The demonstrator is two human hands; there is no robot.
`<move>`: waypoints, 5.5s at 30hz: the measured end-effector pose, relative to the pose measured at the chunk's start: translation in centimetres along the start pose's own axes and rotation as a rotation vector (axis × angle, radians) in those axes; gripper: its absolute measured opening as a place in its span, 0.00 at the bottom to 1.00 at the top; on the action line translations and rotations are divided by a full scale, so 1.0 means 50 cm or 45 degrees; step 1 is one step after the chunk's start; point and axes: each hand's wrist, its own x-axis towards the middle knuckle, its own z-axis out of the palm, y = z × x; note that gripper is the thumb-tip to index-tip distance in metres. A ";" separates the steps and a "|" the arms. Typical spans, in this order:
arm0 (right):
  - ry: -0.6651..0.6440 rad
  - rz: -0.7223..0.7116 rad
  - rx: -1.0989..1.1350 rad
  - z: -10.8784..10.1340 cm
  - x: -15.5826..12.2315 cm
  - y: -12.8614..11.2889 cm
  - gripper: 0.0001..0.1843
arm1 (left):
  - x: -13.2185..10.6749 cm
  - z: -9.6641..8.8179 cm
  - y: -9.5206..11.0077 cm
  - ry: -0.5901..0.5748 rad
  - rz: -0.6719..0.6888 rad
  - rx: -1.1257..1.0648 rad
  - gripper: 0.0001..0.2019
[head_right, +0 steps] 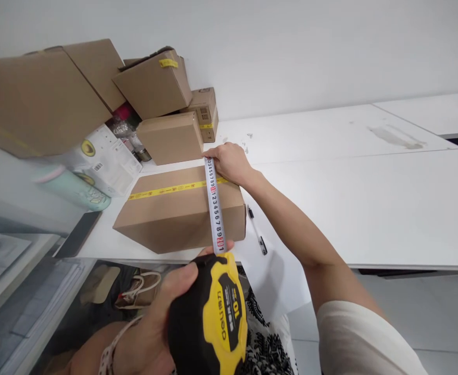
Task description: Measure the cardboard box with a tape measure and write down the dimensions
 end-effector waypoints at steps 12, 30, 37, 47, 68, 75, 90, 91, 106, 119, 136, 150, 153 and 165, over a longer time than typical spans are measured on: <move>-0.205 0.109 0.393 -0.010 -0.015 -0.007 0.25 | -0.005 -0.003 0.017 0.134 -0.080 -0.113 0.38; -0.219 0.176 0.604 -0.003 -0.032 -0.018 0.12 | -0.024 0.011 -0.031 0.019 -0.008 -0.183 0.27; -0.196 0.160 0.625 0.009 -0.030 -0.011 0.13 | -0.020 0.005 -0.031 -0.065 -0.006 -0.116 0.29; 0.546 0.097 0.804 -0.130 -0.140 -0.063 0.11 | -0.005 -0.057 -0.058 -0.248 0.046 0.357 0.55; 0.276 0.716 0.828 0.015 -0.440 -0.044 0.25 | 0.079 -0.205 -0.074 0.348 0.692 0.793 0.40; -0.076 0.426 0.931 0.100 -0.330 -0.048 0.30 | 0.179 -0.275 0.031 0.513 0.872 0.975 0.42; -0.596 0.727 -0.211 0.090 -0.322 0.050 0.16 | 0.296 -0.239 0.188 0.767 0.805 2.306 0.41; -0.595 0.683 -0.159 0.094 -0.327 0.052 0.13 | 0.300 -0.235 0.186 0.758 0.799 2.358 0.41; 0.010 0.769 1.545 0.082 -0.350 0.090 0.20 | 0.347 -0.237 0.175 0.603 0.812 2.773 0.31; -0.011 0.892 1.648 0.172 -0.350 0.032 0.32 | 0.282 -0.260 -0.163 -0.117 1.516 2.829 0.28; -0.117 0.751 1.153 0.177 -0.364 0.039 0.11 | 0.316 -0.252 -0.156 0.210 1.621 2.609 0.21; -0.038 0.761 1.113 0.181 -0.371 0.033 0.20 | 0.316 -0.252 -0.158 0.229 1.632 2.578 0.21; -0.059 0.717 1.093 0.182 -0.373 0.034 0.18 | 0.316 -0.253 -0.158 0.228 1.620 2.588 0.21; -0.088 0.646 1.013 0.189 -0.376 0.038 0.15 | 0.318 -0.255 -0.162 0.236 1.629 2.577 0.20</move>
